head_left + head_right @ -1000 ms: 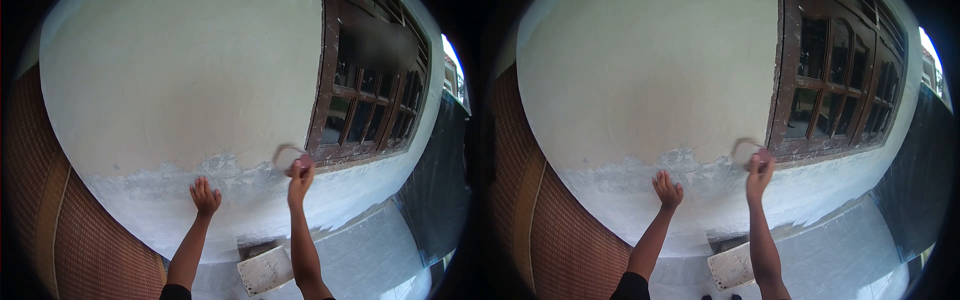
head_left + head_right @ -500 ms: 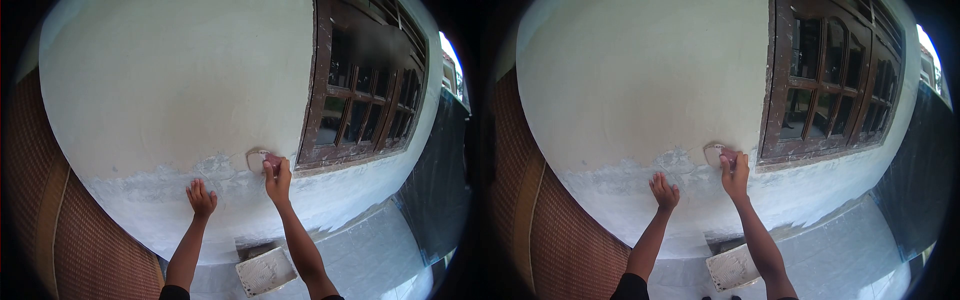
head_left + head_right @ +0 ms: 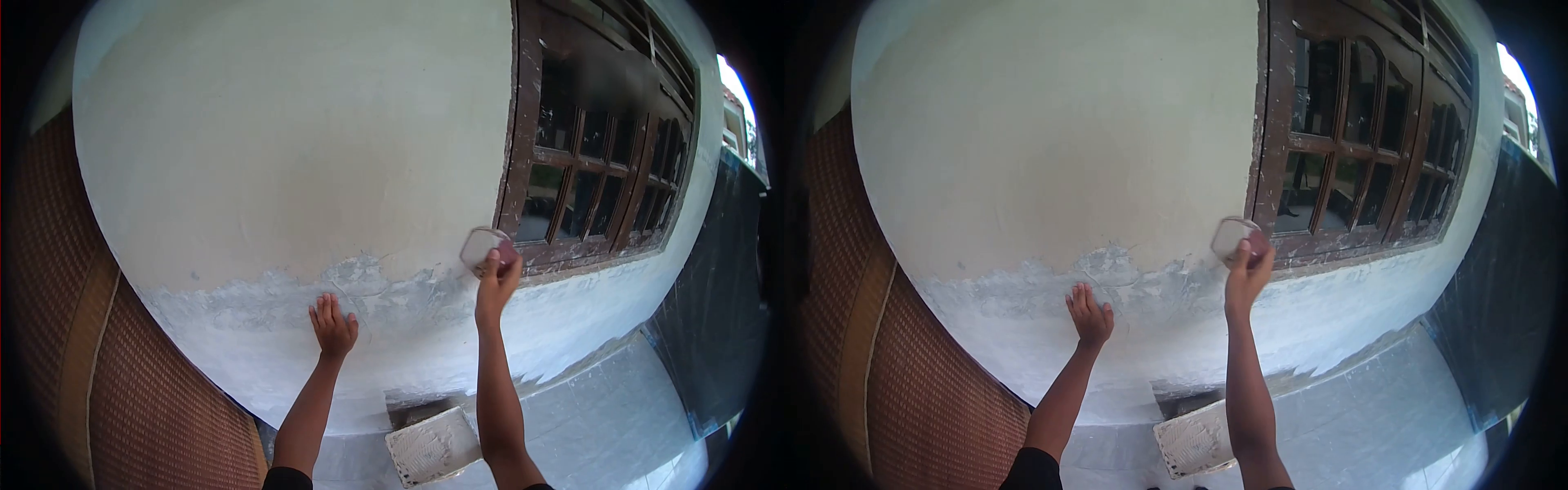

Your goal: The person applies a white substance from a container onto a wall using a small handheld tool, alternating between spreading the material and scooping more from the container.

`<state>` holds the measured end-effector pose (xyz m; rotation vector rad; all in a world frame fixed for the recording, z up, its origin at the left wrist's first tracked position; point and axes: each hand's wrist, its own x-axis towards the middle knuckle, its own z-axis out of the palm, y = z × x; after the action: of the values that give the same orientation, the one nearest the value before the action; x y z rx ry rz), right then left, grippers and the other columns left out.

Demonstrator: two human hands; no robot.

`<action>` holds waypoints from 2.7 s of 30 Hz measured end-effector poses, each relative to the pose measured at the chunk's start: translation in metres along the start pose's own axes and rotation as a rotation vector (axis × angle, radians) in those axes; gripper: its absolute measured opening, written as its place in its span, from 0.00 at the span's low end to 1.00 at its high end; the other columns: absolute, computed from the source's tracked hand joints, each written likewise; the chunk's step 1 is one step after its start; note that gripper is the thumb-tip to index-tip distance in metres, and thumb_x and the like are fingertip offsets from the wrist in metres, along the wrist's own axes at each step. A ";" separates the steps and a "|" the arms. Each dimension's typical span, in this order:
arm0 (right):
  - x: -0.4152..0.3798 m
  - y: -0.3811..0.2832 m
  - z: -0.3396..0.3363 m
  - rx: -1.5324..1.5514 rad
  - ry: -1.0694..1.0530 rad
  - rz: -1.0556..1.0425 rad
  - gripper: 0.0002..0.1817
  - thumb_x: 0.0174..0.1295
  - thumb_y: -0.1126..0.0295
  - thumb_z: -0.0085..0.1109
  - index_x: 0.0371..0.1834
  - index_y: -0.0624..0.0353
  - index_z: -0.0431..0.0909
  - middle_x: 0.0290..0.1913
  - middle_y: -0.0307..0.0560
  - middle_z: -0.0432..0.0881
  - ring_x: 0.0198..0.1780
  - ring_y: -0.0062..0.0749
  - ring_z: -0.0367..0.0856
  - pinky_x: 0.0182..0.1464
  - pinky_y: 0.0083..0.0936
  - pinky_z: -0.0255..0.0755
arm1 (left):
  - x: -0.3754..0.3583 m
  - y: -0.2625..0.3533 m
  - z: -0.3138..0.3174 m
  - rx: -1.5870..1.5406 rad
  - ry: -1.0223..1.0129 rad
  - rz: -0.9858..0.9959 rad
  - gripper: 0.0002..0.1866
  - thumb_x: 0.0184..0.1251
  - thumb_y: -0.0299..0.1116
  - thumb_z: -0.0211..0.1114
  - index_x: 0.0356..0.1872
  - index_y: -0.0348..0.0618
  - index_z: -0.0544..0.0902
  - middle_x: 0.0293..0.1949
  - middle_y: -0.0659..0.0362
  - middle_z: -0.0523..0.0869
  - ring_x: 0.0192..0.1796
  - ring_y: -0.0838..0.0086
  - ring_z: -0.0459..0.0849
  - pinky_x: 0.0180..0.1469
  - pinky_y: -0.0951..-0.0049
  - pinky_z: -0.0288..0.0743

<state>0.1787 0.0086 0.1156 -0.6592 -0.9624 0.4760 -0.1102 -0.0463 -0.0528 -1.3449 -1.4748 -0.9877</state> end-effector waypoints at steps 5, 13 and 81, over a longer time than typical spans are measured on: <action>-0.056 -0.010 0.041 -0.141 -0.464 -0.138 0.14 0.69 0.63 0.56 0.48 0.63 0.73 0.39 0.49 0.75 0.40 0.30 0.74 0.41 0.29 0.70 | -0.001 0.002 0.001 -0.008 0.004 0.002 0.33 0.67 0.43 0.54 0.67 0.30 0.63 0.68 0.44 0.63 0.72 0.51 0.58 0.72 0.43 0.46; -0.020 -0.013 0.030 0.136 -0.063 -0.029 0.14 0.68 0.64 0.57 0.47 0.64 0.73 0.39 0.46 0.77 0.37 0.26 0.76 0.39 0.25 0.73 | -0.001 0.001 -0.003 -0.020 -0.041 -0.010 0.32 0.67 0.43 0.54 0.67 0.32 0.64 0.68 0.46 0.64 0.73 0.53 0.57 0.72 0.44 0.47; -0.006 0.015 -0.024 0.120 -0.068 0.090 0.16 0.68 0.64 0.58 0.51 0.64 0.72 0.44 0.45 0.78 0.43 0.27 0.76 0.45 0.25 0.73 | 0.019 0.027 -0.044 -0.076 -0.170 -0.072 0.34 0.68 0.37 0.53 0.70 0.26 0.55 0.70 0.40 0.58 0.75 0.49 0.52 0.74 0.45 0.40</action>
<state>0.1954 0.0089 0.0918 -0.5822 -0.9628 0.6344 -0.0802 -0.0796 -0.0216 -1.4693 -1.6373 -1.0041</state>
